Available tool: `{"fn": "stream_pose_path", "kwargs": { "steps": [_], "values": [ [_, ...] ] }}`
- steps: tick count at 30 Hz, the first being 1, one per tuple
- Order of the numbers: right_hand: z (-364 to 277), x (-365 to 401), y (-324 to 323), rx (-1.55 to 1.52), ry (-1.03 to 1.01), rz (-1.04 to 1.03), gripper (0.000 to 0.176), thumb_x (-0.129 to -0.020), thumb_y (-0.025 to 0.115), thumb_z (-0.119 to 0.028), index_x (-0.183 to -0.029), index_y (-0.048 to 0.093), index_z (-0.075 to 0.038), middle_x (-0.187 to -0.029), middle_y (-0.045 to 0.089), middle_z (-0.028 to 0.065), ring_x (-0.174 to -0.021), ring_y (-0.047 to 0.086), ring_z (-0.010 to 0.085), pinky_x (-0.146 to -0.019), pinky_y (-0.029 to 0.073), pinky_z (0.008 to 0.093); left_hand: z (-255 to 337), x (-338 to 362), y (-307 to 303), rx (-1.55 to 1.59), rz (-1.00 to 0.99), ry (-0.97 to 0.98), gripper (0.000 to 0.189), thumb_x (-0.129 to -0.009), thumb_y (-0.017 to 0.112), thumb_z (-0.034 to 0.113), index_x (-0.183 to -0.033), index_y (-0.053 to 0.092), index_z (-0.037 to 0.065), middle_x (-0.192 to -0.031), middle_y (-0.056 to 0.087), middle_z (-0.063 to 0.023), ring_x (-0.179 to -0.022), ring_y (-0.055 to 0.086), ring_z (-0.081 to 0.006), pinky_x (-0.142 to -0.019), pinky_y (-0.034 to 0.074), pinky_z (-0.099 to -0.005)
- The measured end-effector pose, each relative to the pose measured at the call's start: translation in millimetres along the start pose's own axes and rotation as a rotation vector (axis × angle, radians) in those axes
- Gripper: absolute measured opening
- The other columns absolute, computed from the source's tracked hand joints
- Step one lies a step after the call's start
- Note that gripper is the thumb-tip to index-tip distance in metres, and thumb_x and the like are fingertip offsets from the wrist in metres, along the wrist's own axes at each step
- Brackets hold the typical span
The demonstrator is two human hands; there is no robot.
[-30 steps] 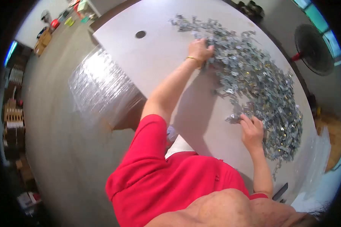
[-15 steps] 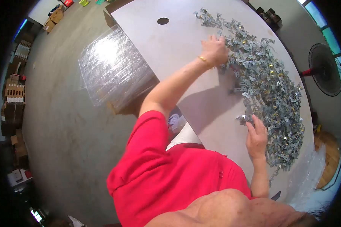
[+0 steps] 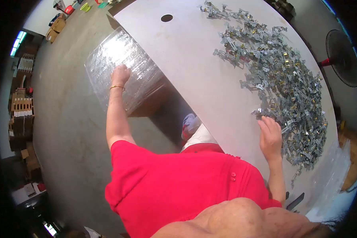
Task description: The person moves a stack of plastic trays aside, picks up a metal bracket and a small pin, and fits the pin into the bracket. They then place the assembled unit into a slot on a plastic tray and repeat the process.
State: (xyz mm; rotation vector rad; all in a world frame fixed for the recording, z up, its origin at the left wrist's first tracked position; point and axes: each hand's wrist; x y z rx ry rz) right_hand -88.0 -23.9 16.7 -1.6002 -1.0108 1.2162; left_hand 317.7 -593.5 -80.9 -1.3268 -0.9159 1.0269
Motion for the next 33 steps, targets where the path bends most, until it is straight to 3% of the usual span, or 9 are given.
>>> {"fn": "stream_pose_path", "kwargs": {
  "steps": [5, 6, 9, 12, 18, 22, 25, 28, 33],
  "values": [
    [-6, -2, -6, -0.024, 0.003, 0.012, 0.036, -0.086, 0.062, 0.003, -0.121, 0.066, -0.004, -0.126, 0.066, 0.0133, -0.12, 0.061, 0.0342, -0.102, 0.047, 0.0487, 6, 6, -19, -0.006, 0.051, -0.003, 0.021, -0.094, 0.056, 0.021, -0.105, 0.071, 0.01, -0.112, 0.071, -0.0189, -0.105, 0.069, -0.0386, -0.091, 0.054, -0.0519],
    [-7, -1, -7, -0.02, 0.008, 0.019, 0.037, -0.086, 0.062, 0.003, -0.121, 0.066, -0.004, -0.125, 0.066, 0.0133, -0.119, 0.061, 0.0342, -0.102, 0.047, 0.0486, -3, 1, -14, -0.008, 0.162, 0.039, 0.02, -0.097, 0.06, 0.029, -0.103, 0.071, 0.014, -0.104, 0.075, -0.0135, -0.099, 0.07, -0.0382, -0.086, 0.054, -0.0517],
    [-7, 2, -9, -0.02, 0.024, 0.034, 0.037, -0.085, 0.062, 0.004, -0.12, 0.067, -0.004, -0.125, 0.067, 0.0131, -0.119, 0.062, 0.0341, -0.102, 0.047, 0.0482, 8, 6, -56, 0.0, 0.182, 0.08, 0.018, -0.098, 0.058, 0.026, -0.103, 0.069, 0.012, -0.106, 0.074, -0.0135, -0.1, 0.069, -0.0376, -0.085, 0.053, -0.0514],
    [-6, -2, -7, -0.054, 0.03, 0.04, 0.036, -0.084, 0.062, 0.004, -0.119, 0.067, -0.005, -0.124, 0.067, 0.0129, -0.119, 0.062, 0.0336, -0.102, 0.047, 0.0479, 40, 15, -99, -0.143, 0.312, 0.224, 0.008, -0.094, 0.063, 0.016, -0.098, 0.066, 0.01, -0.098, 0.071, -0.0125, -0.094, 0.07, -0.0358, -0.081, 0.05, -0.0523],
    [-9, -78, 14, -0.099, -0.154, 0.144, 0.039, -0.079, 0.066, -0.001, -0.117, 0.069, -0.007, -0.125, 0.067, 0.012, -0.123, 0.06, 0.0318, -0.105, 0.044, 0.0467, 127, 15, -156, -0.107, 0.356, 0.386, 0.009, -0.094, 0.063, 0.017, -0.097, 0.066, 0.008, -0.098, 0.072, -0.0147, -0.091, 0.071, -0.0374, -0.075, 0.052, -0.0516],
    [-4, -183, 61, -0.035, -0.225, 0.2, 0.042, -0.084, 0.071, -0.012, -0.126, 0.066, -0.013, -0.139, 0.06, 0.0098, -0.135, 0.051, 0.0299, -0.109, 0.039, 0.0478, 182, -12, -126, -0.081, 0.278, 0.444, 0.014, -0.093, 0.06, 0.018, -0.099, 0.069, 0.009, -0.094, 0.073, -0.0164, -0.092, 0.072, -0.038, -0.077, 0.055, -0.0525],
    [1, -243, 100, 0.074, -0.198, 0.173, 0.039, -0.093, 0.066, -0.026, -0.131, 0.065, -0.018, -0.147, 0.055, 0.0087, -0.141, 0.047, 0.0288, -0.115, 0.035, 0.0533, 225, -19, -111, -0.075, 0.086, 0.409, 0.02, -0.092, 0.06, 0.02, -0.106, 0.071, 0.01, -0.1, 0.075, -0.0176, -0.099, 0.072, -0.038, -0.083, 0.057, -0.0517],
    [14, -276, 124, 0.157, -0.169, 0.076, 0.041, -0.097, 0.06, -0.034, -0.135, 0.064, -0.019, -0.152, 0.05, 0.0071, -0.145, 0.042, 0.0284, -0.118, 0.033, 0.0551, 258, -19, -95, -0.075, 0.021, 0.394, 0.023, -0.091, 0.06, 0.019, -0.108, 0.072, 0.01, -0.103, 0.075, -0.0193, -0.101, 0.073, -0.0384, -0.084, 0.057, -0.0521],
    [39, -281, 118, 0.201, -0.17, -0.031, 0.037, -0.091, 0.061, -0.021, -0.128, 0.066, -0.016, -0.146, 0.055, 0.0043, -0.139, 0.049, 0.027, -0.107, 0.047, 0.0475, 295, -20, -65, -0.038, -0.005, 0.469, 0.023, -0.089, 0.057, 0.013, -0.102, 0.074, 0.005, -0.103, 0.075, -0.0205, -0.1, 0.073, -0.039, -0.082, 0.059, -0.0505]
  ]
}}
Point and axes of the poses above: each hand's wrist, its own x-axis away from the middle knuckle, its own y-axis out of the palm, z = x × y
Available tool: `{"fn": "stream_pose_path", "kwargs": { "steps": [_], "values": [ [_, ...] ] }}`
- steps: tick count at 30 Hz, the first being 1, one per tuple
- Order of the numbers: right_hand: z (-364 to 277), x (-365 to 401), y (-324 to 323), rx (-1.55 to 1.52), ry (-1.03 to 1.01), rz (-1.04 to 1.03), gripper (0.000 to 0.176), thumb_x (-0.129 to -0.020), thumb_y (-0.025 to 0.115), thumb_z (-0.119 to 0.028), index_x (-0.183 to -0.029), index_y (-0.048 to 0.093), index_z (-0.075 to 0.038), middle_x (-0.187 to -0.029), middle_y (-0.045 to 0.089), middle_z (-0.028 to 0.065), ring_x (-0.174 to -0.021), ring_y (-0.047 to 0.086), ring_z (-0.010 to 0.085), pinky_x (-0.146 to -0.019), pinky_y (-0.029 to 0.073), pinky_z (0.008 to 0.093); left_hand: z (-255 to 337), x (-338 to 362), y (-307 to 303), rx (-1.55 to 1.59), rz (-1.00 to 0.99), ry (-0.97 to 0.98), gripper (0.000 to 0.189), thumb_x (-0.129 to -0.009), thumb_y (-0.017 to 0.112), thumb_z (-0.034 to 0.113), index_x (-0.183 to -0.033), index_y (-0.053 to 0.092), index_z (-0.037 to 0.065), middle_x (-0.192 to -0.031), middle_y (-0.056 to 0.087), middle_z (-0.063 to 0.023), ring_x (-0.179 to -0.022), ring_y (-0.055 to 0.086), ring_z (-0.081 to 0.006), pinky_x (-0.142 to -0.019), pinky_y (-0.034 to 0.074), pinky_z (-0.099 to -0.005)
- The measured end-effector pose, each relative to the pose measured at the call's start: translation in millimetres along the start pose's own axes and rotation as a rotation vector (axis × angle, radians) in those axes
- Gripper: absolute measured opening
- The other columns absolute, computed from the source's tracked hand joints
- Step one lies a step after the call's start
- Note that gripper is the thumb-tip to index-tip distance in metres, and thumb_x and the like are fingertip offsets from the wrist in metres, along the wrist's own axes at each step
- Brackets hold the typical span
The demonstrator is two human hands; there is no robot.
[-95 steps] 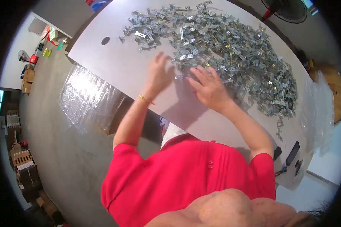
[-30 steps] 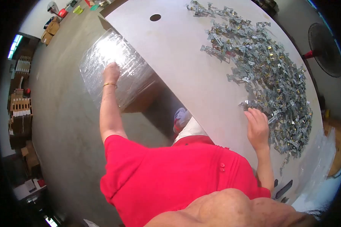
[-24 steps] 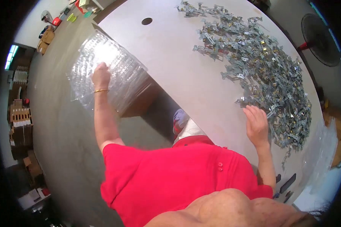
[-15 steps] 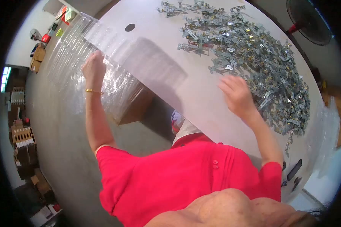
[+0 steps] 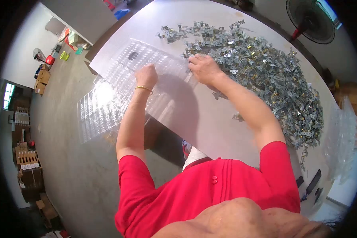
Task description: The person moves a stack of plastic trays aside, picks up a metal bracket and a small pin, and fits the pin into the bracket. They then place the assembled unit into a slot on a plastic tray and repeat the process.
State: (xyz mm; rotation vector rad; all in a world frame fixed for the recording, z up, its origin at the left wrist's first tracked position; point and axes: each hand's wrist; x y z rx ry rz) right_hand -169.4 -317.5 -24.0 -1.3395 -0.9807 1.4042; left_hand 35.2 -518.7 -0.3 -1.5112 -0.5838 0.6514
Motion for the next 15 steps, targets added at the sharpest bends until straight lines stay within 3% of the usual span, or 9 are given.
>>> {"fn": "stream_pose_path", "kwargs": {
  "steps": [4, 7, 15],
  "values": [
    [-2, 7, -5, 0.064, 0.002, 0.045, 0.033, -0.091, 0.059, -0.016, -0.124, 0.068, -0.014, -0.14, 0.06, 0.0024, -0.128, 0.057, 0.0265, -0.099, 0.053, 0.0444, 3, -4, 0, 0.016, -0.026, 0.013, 0.023, -0.088, 0.058, 0.011, -0.101, 0.075, 0.006, -0.101, 0.076, -0.0209, -0.098, 0.074, -0.0388, -0.081, 0.059, -0.0492],
    [4, 7, -7, -0.028, 0.055, 0.118, 0.029, -0.09, 0.062, -0.014, -0.118, 0.065, -0.013, -0.124, 0.063, 0.0035, -0.118, 0.061, 0.0266, -0.091, 0.056, 0.0437, -5, -7, 0, 0.014, -0.034, -0.012, 0.022, -0.087, 0.059, 0.011, -0.1, 0.075, 0.006, -0.099, 0.076, -0.0206, -0.097, 0.074, -0.0389, -0.08, 0.06, -0.0486],
    [19, -1, -14, -0.07, 0.147, 0.026, 0.03, -0.089, 0.058, -0.008, -0.119, 0.061, -0.013, -0.121, 0.063, 0.0032, -0.111, 0.064, 0.0263, -0.085, 0.057, 0.043, -3, -11, 1, -0.028, -0.142, 0.099, 0.019, -0.087, 0.064, 0.017, -0.095, 0.077, 0.005, -0.098, 0.076, -0.0204, -0.097, 0.074, -0.0382, -0.081, 0.059, -0.0486]
  ]
}}
Point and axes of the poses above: each hand's wrist, its own x-axis away from the middle knuckle, its own y-axis out of the palm, z = x × y
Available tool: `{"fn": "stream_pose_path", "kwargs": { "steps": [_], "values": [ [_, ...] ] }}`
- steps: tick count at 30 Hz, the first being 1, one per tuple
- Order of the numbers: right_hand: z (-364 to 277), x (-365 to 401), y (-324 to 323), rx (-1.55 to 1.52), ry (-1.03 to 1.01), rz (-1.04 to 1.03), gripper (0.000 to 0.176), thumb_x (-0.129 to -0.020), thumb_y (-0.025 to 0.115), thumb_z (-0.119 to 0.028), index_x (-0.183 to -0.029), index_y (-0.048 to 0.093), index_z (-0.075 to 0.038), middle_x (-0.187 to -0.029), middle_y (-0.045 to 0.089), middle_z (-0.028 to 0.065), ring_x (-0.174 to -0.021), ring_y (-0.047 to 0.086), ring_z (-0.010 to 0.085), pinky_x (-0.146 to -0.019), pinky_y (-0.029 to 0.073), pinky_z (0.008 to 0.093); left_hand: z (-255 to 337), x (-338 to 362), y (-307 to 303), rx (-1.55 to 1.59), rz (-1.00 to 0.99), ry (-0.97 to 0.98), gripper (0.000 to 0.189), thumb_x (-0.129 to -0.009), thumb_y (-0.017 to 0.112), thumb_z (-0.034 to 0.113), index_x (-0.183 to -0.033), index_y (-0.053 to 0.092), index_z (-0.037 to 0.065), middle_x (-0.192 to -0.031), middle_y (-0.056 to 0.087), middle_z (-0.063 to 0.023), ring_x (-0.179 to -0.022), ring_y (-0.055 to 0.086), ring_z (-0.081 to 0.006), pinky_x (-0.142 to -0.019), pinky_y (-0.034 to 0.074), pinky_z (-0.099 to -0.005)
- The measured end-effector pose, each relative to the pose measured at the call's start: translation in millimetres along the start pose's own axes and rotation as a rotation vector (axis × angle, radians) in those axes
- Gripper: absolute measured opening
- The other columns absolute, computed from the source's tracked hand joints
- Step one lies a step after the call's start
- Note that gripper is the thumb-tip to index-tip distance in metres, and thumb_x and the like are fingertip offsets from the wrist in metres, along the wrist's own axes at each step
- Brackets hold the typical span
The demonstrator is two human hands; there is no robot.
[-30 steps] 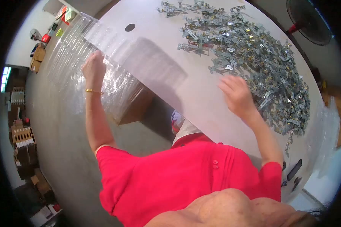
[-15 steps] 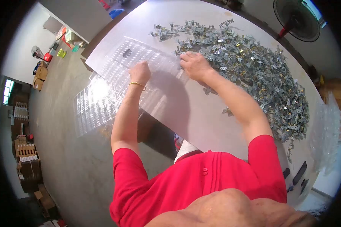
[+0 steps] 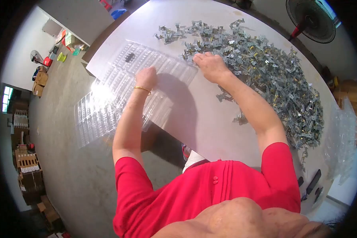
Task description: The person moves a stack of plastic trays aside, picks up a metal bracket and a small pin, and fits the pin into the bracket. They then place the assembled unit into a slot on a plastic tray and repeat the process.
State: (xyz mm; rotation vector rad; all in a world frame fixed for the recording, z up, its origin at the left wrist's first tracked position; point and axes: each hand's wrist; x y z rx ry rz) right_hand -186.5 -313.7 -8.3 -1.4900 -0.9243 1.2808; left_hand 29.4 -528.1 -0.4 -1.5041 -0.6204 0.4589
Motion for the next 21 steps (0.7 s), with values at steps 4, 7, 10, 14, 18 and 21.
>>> {"fn": "stream_pose_path", "kwargs": {
  "steps": [4, 7, 10, 14, 18, 21],
  "values": [
    [2, 1, -4, 0.02, 0.011, -0.014, 0.034, -0.091, 0.057, -0.009, -0.124, 0.06, -0.013, -0.126, 0.063, 0.0024, -0.114, 0.064, 0.0258, -0.088, 0.056, 0.043, 6, -5, -62, 0.007, -0.044, 0.0, 0.025, -0.09, 0.068, 0.027, -0.094, 0.078, 0.005, -0.098, 0.075, -0.0206, -0.098, 0.073, -0.0379, -0.083, 0.058, -0.0483],
    [5, 3, -1, 0.019, -0.012, 0.015, 0.035, -0.093, 0.054, -0.012, -0.128, 0.06, -0.013, -0.131, 0.063, 0.0024, -0.117, 0.063, 0.0258, -0.091, 0.055, 0.0433, 3, -65, -73, 0.149, 0.177, 0.092, 0.038, -0.092, 0.069, 0.036, -0.096, 0.074, -0.001, -0.102, 0.072, -0.0254, -0.102, 0.07, -0.042, -0.088, 0.055, -0.0523],
    [-1, 1, -18, 0.02, 0.006, -0.071, 0.035, -0.093, 0.053, -0.009, -0.127, 0.059, -0.01, -0.137, 0.062, 0.0054, -0.119, 0.062, 0.0278, -0.095, 0.053, 0.044, 1, -148, -54, 0.201, 0.224, 0.121, 0.065, -0.082, 0.077, 0.049, -0.123, 0.066, -0.001, -0.125, 0.065, -0.0277, -0.12, 0.062, -0.0419, -0.101, 0.051, -0.0488],
    [-1, 0, -19, 0.036, -0.017, -0.033, 0.034, -0.093, 0.055, -0.014, -0.126, 0.062, -0.012, -0.133, 0.064, 0.0052, -0.115, 0.063, 0.0265, -0.092, 0.053, 0.0436, 11, -214, -51, 0.216, 0.078, 0.018, 0.097, -0.069, 0.082, 0.058, -0.142, 0.056, 0.001, -0.142, 0.056, -0.0276, -0.135, 0.052, -0.0421, -0.112, 0.046, -0.0461],
    [0, 4, -20, -0.013, -0.025, 0.028, 0.03, -0.091, 0.057, -0.016, -0.119, 0.065, -0.011, -0.121, 0.066, 0.0051, -0.109, 0.064, 0.0254, -0.087, 0.053, 0.0432, 2, -279, 5, 0.31, 0.116, -0.094, 0.09, -0.068, 0.08, 0.057, -0.135, 0.061, 0.0, -0.125, 0.067, -0.0249, -0.122, 0.063, -0.0379, -0.102, 0.052, -0.0446],
    [2, 5, -12, -0.02, -0.032, 0.051, 0.026, -0.09, 0.058, -0.015, -0.114, 0.066, -0.012, -0.113, 0.065, 0.0035, -0.105, 0.064, 0.025, -0.083, 0.053, 0.0419, 0, -309, 28, 0.513, 0.152, -0.009, 0.074, -0.071, 0.077, 0.054, -0.123, 0.07, 0.002, -0.107, 0.075, -0.0201, -0.104, 0.071, -0.0339, -0.089, 0.056, -0.0421]
  ]
}}
Point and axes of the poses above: each hand's wrist, its own x-axis away from the middle knuckle, its own y-axis out of the palm, z = x × y
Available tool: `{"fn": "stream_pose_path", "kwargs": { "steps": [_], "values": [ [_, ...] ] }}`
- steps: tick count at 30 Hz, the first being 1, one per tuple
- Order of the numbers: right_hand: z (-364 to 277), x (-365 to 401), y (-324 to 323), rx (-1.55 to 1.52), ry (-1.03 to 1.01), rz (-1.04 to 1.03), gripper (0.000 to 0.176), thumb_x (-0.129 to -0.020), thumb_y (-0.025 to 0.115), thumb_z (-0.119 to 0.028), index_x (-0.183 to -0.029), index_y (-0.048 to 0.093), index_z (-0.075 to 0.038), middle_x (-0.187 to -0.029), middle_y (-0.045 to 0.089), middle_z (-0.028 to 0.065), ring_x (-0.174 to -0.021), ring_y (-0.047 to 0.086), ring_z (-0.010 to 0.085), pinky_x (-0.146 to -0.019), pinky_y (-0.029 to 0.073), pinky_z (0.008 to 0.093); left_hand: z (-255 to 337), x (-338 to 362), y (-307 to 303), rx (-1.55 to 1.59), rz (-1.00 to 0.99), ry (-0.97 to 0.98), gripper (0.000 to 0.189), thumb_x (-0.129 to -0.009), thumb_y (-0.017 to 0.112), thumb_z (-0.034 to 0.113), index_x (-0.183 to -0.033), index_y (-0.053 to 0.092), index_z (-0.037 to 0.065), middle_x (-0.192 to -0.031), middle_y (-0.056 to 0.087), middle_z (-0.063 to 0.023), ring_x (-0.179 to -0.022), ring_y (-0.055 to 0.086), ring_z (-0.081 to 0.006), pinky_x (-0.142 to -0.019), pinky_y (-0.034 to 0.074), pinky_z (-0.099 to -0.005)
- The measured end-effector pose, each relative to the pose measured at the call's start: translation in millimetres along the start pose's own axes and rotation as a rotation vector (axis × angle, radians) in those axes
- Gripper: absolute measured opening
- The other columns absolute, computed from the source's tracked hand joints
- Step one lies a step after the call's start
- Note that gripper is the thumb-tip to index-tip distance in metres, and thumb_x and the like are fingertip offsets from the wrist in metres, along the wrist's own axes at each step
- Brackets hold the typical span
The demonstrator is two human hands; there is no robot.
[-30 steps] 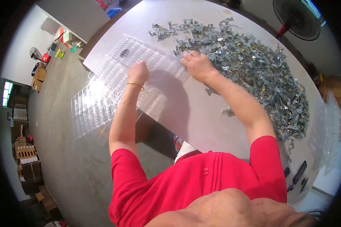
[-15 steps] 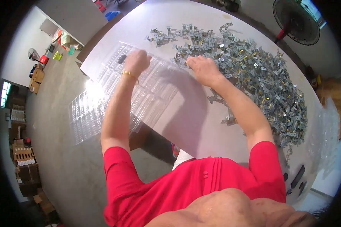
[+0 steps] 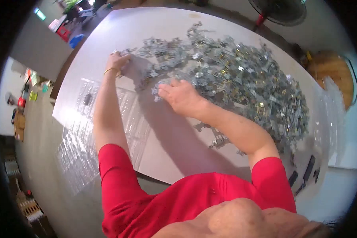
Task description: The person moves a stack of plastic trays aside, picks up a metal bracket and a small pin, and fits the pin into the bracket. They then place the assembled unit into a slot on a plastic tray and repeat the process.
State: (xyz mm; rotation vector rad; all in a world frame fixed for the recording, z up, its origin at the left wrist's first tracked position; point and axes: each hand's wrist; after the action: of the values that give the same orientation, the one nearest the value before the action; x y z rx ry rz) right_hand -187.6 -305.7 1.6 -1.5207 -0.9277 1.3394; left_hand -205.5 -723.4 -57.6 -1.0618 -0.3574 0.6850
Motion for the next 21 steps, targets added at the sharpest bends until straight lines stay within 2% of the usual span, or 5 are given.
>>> {"fn": "stream_pose_path", "kwargs": {
  "steps": [2, 4, 8, 12, 21],
  "values": [
    [1, 5, 1, -0.008, 0.007, -0.001, 0.025, -0.088, 0.06, -0.015, -0.112, 0.066, -0.012, -0.115, 0.064, 0.0033, -0.105, 0.064, 0.025, -0.082, 0.053, 0.0409, 27, 22, -8, 0.214, -0.249, -0.017, 0.064, -0.073, 0.074, 0.053, -0.114, 0.074, 0.003, -0.096, 0.077, -0.0173, -0.093, 0.074, -0.0305, -0.081, 0.057, -0.0404],
    [-1, 8, -2, 0.001, 0.005, -0.069, 0.03, -0.086, 0.062, -0.014, -0.115, 0.067, -0.01, -0.129, 0.065, 0.0043, -0.106, 0.063, 0.0248, -0.081, 0.053, 0.0402, 61, 34, 7, 0.04, -0.201, 0.042, 0.058, -0.076, 0.071, 0.051, -0.107, 0.076, 0.003, -0.097, 0.077, -0.0165, -0.091, 0.073, -0.028, -0.08, 0.056, -0.0403],
    [-3, 15, 0, 0.045, -0.022, -0.045, 0.024, -0.09, 0.058, -0.018, -0.112, 0.068, -0.012, -0.108, 0.065, 0.0012, -0.108, 0.062, 0.0227, -0.083, 0.051, 0.0385, 109, 69, 19, 0.085, -0.242, 0.118, 0.056, -0.08, 0.067, 0.049, -0.108, 0.074, 0.001, -0.101, 0.077, -0.0189, -0.094, 0.074, -0.0288, -0.083, 0.055, -0.0427],
    [-5, 16, 1, 0.095, -0.017, -0.079, 0.026, -0.092, 0.056, -0.018, -0.114, 0.069, -0.013, -0.112, 0.066, 0.0007, -0.106, 0.062, 0.0221, -0.082, 0.051, 0.0378, 135, 81, 47, 0.095, -0.098, 0.212, 0.047, -0.082, 0.062, 0.037, -0.115, 0.073, 0.005, -0.114, 0.073, -0.0248, -0.111, 0.069, -0.0401, -0.097, 0.053, -0.0471],
    [-8, 20, 1, 0.193, -0.039, -0.081, 0.024, -0.094, 0.054, -0.019, -0.112, 0.069, -0.015, -0.108, 0.069, -0.0023, -0.101, 0.06, 0.0194, -0.08, 0.048, 0.0362, 152, 96, 58, -0.015, -0.145, 0.245, 0.051, -0.086, 0.064, 0.04, -0.114, 0.071, -0.001, -0.118, 0.071, -0.0267, -0.113, 0.068, -0.0418, -0.099, 0.053, -0.0487]
  ]
}}
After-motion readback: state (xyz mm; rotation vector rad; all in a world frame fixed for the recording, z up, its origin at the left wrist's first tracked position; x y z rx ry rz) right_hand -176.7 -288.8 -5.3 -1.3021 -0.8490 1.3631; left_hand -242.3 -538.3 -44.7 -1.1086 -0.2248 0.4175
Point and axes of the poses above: each hand's wrist, its own x-axis away from the middle knuckle, its own y-axis out of the palm, z = x × y
